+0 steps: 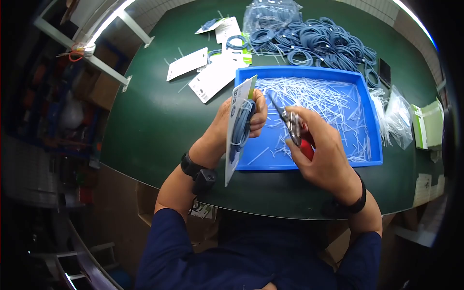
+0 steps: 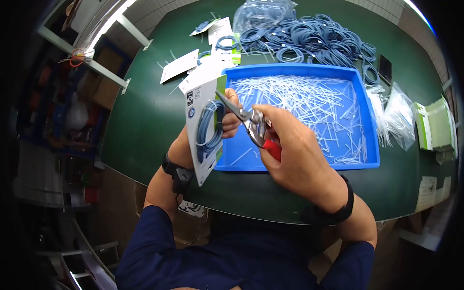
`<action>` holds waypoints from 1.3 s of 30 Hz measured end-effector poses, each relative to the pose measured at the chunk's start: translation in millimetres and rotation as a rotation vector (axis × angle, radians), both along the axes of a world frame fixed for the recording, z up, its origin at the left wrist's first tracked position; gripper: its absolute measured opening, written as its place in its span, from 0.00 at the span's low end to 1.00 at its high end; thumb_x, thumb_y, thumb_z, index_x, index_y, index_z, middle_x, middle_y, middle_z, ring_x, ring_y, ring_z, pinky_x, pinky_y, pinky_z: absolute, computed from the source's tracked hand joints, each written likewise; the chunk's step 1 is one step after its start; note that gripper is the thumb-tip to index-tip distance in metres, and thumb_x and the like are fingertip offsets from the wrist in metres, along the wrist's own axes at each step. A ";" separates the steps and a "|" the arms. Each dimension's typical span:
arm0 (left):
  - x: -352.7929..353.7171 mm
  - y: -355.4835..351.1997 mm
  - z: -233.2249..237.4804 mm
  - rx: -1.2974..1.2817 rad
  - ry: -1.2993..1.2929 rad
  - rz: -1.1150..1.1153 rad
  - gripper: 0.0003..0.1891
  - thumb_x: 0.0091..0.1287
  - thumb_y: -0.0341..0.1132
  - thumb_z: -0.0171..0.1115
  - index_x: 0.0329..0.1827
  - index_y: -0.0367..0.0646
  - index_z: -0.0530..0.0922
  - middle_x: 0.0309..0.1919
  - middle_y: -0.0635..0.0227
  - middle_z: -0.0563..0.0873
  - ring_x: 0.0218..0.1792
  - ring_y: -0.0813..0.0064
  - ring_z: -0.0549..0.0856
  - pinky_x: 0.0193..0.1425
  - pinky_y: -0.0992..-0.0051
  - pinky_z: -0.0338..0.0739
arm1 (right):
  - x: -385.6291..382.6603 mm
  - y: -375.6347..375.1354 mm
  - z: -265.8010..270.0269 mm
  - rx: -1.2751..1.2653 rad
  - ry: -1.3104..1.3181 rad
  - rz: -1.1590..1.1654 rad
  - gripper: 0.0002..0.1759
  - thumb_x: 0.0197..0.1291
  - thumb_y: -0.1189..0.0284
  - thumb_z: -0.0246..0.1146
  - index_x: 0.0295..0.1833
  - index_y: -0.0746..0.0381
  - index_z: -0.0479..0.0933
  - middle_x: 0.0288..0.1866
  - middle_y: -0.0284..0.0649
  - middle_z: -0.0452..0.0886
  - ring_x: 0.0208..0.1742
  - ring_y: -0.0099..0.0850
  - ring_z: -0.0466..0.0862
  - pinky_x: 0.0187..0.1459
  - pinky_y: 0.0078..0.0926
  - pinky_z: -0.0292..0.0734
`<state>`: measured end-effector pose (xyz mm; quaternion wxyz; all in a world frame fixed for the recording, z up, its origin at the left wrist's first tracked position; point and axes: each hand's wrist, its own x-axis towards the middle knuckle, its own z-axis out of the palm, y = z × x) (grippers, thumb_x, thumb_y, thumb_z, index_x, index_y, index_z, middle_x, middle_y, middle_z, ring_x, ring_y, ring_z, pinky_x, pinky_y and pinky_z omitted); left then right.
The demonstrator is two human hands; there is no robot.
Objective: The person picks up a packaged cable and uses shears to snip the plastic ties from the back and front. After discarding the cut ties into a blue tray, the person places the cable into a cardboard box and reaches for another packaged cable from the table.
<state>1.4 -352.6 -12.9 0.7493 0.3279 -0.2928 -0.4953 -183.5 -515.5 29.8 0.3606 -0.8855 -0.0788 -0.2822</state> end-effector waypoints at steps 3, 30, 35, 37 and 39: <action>-9.7 -3.0 -1.6 0.153 0.015 -0.084 0.13 0.84 0.43 0.54 0.52 0.40 0.75 0.24 0.75 0.69 0.21 0.84 0.66 0.22 0.82 0.63 | -0.2 -4.0 4.2 0.400 0.146 0.026 0.34 0.59 0.79 0.79 0.69 0.67 0.72 0.46 0.41 0.86 0.41 0.24 0.85 0.45 0.24 0.82; -19.1 0.6 27.3 0.351 -0.230 0.125 0.29 0.88 0.58 0.40 0.53 0.40 0.78 0.26 0.74 0.76 0.23 0.85 0.72 0.24 0.80 0.70 | -7.5 12.6 30.7 0.951 -0.099 0.170 0.23 0.61 0.83 0.72 0.60 0.64 0.72 0.38 0.34 0.80 0.40 0.19 0.81 0.44 0.21 0.79; 9.5 10.1 21.9 0.050 -0.155 0.013 0.26 0.88 0.57 0.44 0.59 0.40 0.74 0.27 0.72 0.75 0.23 0.85 0.72 0.23 0.79 0.71 | -17.8 -14.3 44.4 0.837 -0.062 0.183 0.24 0.63 0.82 0.75 0.61 0.65 0.74 0.41 0.37 0.84 0.40 0.21 0.83 0.41 0.19 0.80; 10.9 13.2 24.1 0.040 -0.095 -0.021 0.25 0.87 0.56 0.45 0.60 0.40 0.74 0.26 0.71 0.75 0.23 0.84 0.72 0.23 0.79 0.71 | -15.8 -17.7 38.1 0.771 0.080 0.093 0.26 0.63 0.81 0.73 0.64 0.65 0.72 0.42 0.37 0.83 0.41 0.23 0.82 0.43 0.21 0.79; 11.3 24.1 27.4 0.014 0.036 -0.064 0.25 0.86 0.56 0.48 0.61 0.39 0.74 0.26 0.69 0.74 0.21 0.81 0.72 0.22 0.79 0.70 | -13.3 -24.4 32.0 0.706 0.239 0.001 0.30 0.64 0.79 0.72 0.69 0.65 0.69 0.42 0.39 0.84 0.44 0.27 0.82 0.47 0.25 0.79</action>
